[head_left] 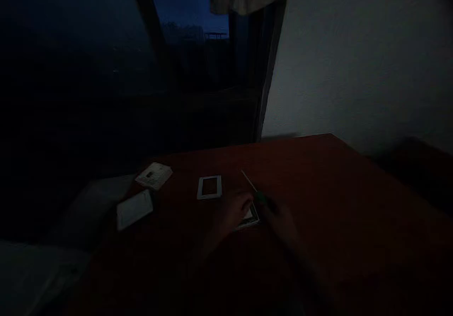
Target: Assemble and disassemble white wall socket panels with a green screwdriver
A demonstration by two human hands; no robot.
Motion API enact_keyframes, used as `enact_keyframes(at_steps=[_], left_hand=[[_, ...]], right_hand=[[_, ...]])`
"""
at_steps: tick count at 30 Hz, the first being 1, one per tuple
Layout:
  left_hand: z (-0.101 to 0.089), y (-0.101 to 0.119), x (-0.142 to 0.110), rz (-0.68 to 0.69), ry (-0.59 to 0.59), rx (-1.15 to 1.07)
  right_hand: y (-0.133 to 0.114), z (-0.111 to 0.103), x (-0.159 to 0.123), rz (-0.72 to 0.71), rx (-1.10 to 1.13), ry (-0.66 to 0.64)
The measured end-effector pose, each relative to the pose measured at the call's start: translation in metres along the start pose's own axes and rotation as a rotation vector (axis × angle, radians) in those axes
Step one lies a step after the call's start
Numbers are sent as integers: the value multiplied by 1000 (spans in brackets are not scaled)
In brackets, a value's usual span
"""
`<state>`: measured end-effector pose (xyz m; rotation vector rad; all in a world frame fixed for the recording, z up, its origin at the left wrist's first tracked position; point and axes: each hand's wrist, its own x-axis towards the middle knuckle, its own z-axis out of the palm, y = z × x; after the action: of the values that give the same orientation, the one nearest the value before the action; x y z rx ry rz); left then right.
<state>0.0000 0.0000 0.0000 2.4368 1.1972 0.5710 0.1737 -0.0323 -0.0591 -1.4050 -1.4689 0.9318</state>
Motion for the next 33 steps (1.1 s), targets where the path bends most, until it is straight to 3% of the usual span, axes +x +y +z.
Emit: enact_keyframes(at_steps=[33], left_hand=[[-4,7,2,-87,-79,88]], right_hand=[[-4,2,2,-26,-1,35]])
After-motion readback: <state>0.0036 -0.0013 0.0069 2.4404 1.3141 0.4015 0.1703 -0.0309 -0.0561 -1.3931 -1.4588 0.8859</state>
